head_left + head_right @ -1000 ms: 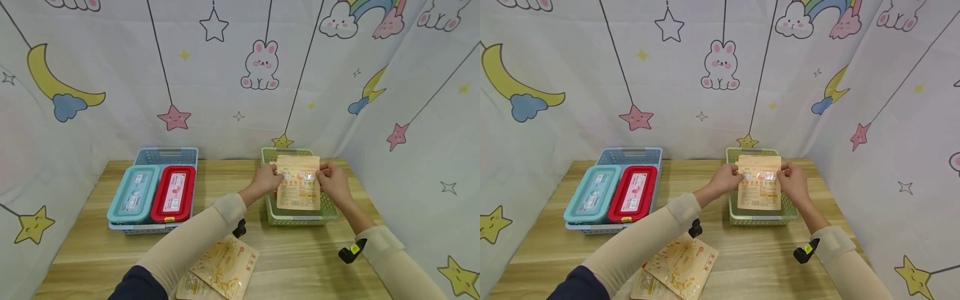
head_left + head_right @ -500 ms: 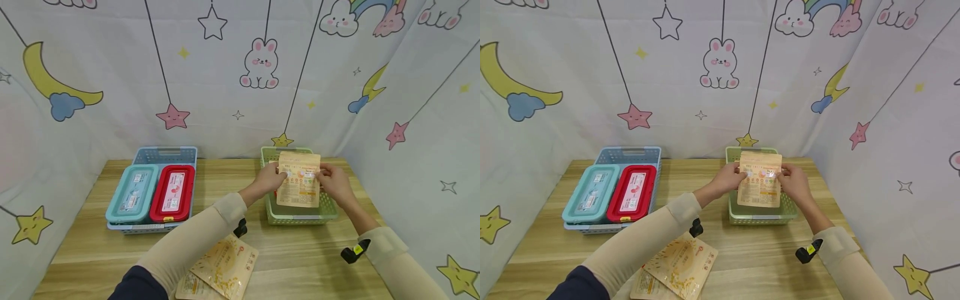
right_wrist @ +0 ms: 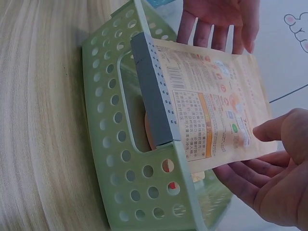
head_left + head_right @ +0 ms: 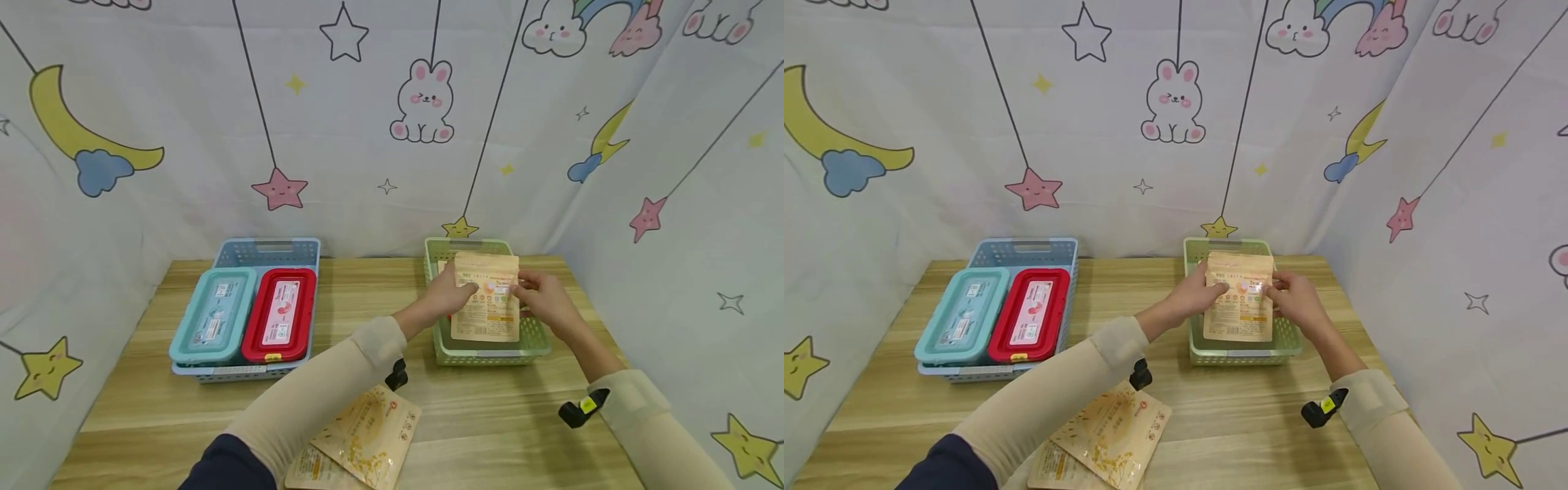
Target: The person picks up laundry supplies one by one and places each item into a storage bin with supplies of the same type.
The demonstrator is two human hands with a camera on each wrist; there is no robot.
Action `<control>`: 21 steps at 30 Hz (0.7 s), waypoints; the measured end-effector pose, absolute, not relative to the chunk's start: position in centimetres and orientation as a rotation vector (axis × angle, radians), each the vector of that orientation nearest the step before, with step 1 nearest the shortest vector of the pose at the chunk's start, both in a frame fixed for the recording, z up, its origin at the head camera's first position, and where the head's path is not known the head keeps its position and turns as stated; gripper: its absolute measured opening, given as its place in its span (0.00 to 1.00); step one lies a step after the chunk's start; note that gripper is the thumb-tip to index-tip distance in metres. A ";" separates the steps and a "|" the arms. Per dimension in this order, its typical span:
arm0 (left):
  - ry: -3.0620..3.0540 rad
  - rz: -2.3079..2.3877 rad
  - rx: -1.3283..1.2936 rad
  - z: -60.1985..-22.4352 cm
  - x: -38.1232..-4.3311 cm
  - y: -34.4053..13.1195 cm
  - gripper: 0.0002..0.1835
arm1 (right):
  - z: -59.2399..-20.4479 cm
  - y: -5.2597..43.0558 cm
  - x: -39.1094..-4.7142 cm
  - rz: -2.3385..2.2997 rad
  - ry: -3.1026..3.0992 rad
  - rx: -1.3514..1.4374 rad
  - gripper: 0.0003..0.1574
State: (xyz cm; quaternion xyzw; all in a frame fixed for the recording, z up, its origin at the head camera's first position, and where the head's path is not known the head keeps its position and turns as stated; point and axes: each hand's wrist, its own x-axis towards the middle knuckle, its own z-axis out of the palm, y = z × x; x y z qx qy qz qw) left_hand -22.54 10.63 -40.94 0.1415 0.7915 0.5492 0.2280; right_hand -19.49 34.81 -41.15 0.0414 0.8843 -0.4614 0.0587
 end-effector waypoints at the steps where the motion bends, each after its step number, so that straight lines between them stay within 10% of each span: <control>1: 2.179 1.502 0.386 -40.9 -22.5 10.8 0.46 | -41.1 34.8 -19.4 -1.392 2.674 0.126 0.40; 21: 2.052 1.409 0.261 -41.8 -22.7 11.8 0.49 | -41.7 35.1 -19.3 -1.287 2.517 0.071 0.43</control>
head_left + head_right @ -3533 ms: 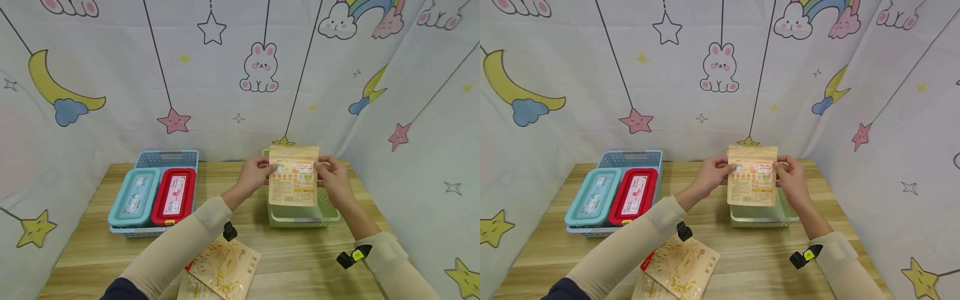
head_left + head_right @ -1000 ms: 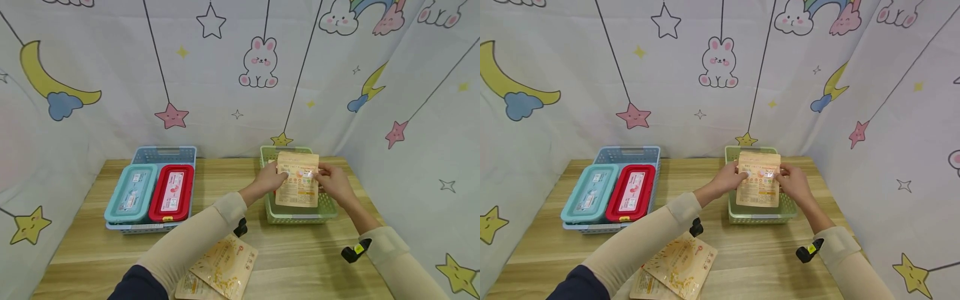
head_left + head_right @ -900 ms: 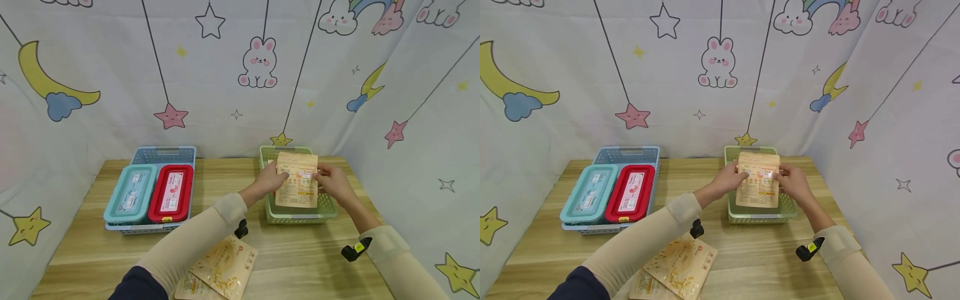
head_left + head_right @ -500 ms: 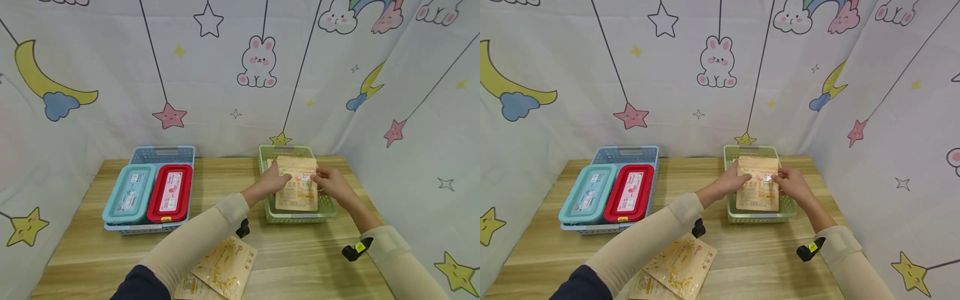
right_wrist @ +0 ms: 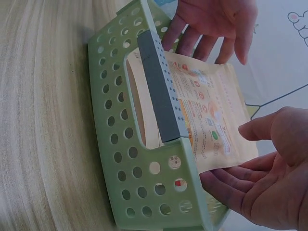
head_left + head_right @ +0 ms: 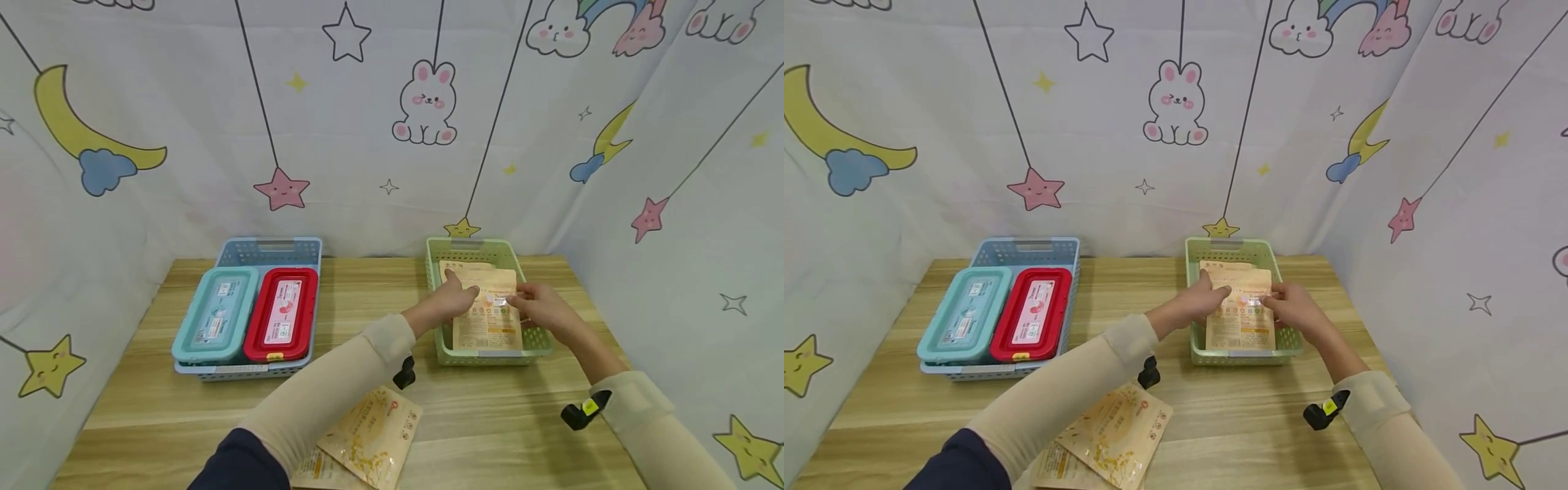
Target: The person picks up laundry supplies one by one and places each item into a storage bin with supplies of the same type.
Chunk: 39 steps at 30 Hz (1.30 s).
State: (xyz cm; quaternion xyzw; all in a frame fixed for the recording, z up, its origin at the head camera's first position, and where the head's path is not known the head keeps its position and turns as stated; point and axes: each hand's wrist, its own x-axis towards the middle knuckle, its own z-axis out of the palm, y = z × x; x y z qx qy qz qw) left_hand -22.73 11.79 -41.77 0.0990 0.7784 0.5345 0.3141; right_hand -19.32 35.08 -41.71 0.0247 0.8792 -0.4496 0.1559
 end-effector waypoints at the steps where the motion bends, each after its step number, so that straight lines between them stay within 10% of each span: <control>1: 2.056 1.409 0.259 -41.8 -22.7 11.8 0.50 | -41.8 35.0 -19.4 -1.290 2.513 0.064 0.41; 10: 2.085 1.365 0.241 -41.8 -22.9 12.1 0.51 | -42.0 34.4 -19.5 -1.175 2.541 0.082 0.18; 39: 1.986 1.294 0.160 -42.5 -24.3 13.3 0.51 | -43.5 33.6 -20.3 -0.925 2.570 0.049 0.27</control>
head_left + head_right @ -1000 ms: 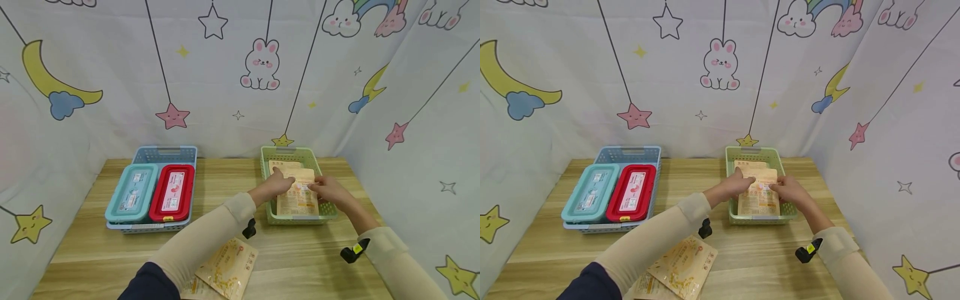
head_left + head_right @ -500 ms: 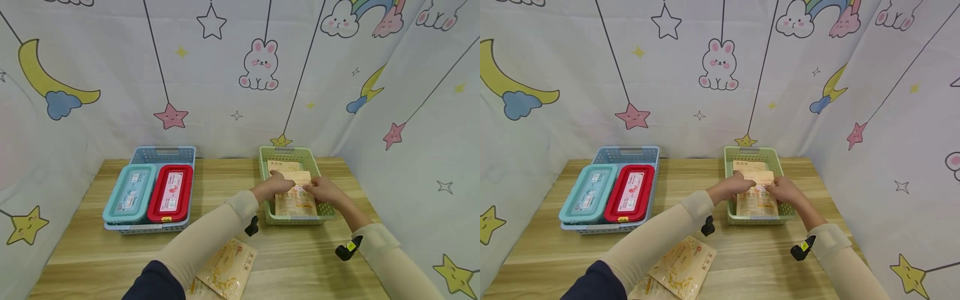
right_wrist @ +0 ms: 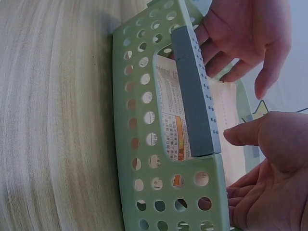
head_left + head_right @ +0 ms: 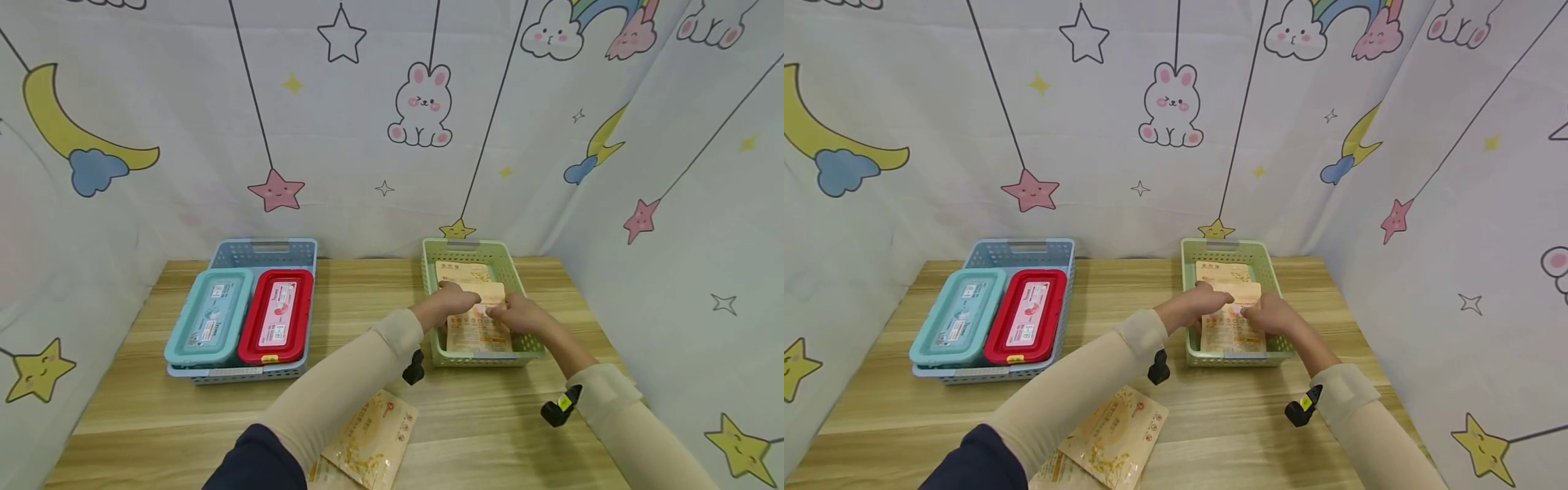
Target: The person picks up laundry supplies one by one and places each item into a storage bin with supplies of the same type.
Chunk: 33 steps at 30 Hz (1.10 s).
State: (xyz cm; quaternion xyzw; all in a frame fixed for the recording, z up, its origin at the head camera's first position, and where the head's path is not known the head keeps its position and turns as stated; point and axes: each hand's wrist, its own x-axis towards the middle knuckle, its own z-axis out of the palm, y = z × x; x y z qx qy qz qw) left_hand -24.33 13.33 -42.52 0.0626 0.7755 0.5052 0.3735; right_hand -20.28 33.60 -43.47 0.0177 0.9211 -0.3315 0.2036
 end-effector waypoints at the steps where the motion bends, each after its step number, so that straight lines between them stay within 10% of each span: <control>1: 1.973 1.300 0.158 -42.4 -24.3 13.2 0.51 | -43.6 33.6 -20.3 -0.919 2.573 0.046 0.28; 18: 1.871 1.474 0.105 -42.3 -23.1 12.8 0.39 | -43.7 33.3 -19.7 -0.807 2.568 0.029 0.43; 26: 1.847 1.500 0.086 -42.4 -22.6 13.0 0.39 | -44.0 33.3 -19.7 -0.787 2.573 0.025 0.26; 33: 1.842 1.535 0.027 -42.7 -22.5 13.3 0.36 | -44.2 33.3 -19.6 -0.817 2.579 0.014 0.34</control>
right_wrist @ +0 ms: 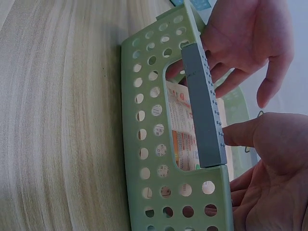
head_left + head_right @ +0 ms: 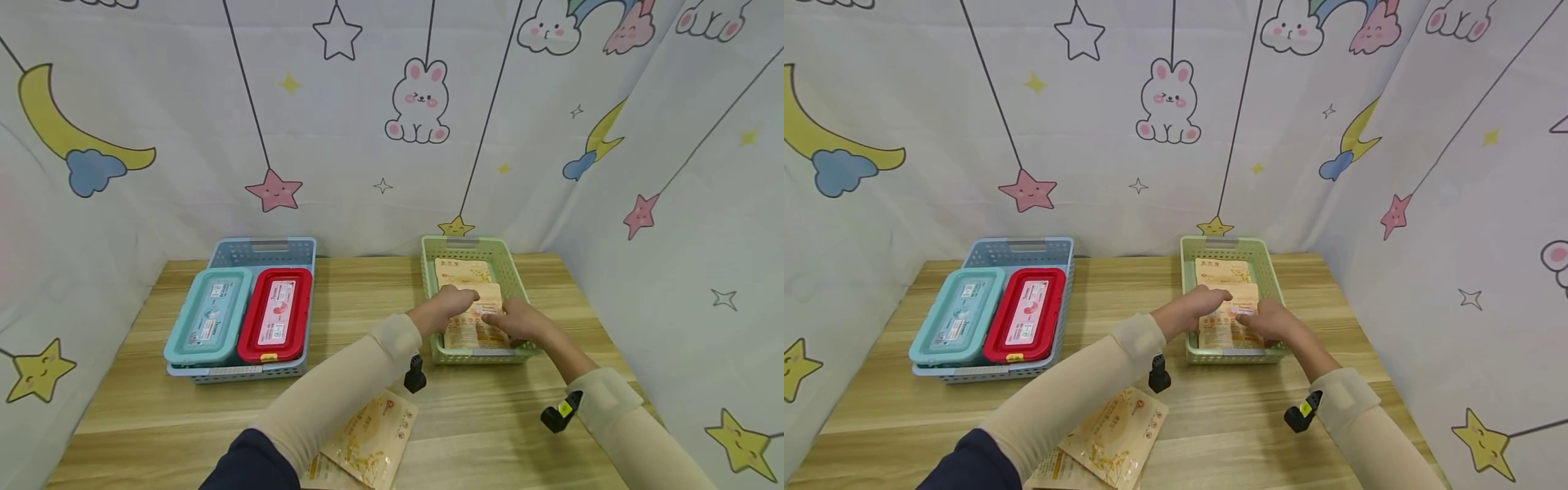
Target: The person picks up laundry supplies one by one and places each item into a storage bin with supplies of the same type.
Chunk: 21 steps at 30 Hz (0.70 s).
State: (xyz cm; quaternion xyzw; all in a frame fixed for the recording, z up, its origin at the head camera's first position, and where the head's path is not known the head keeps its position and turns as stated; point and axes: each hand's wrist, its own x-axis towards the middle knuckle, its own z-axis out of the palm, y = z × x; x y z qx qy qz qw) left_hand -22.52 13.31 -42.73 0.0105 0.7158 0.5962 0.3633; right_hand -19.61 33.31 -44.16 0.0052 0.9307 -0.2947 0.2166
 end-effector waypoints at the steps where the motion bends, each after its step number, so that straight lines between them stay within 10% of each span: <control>1: 1.841 1.539 0.025 -42.8 -22.5 13.3 0.36 | -44.2 33.3 -19.6 -0.820 2.581 0.021 0.34; 21: 1.808 1.551 0.031 -42.3 -22.4 12.9 0.38 | -42.7 32.7 -18.2 -0.866 2.531 0.082 0.29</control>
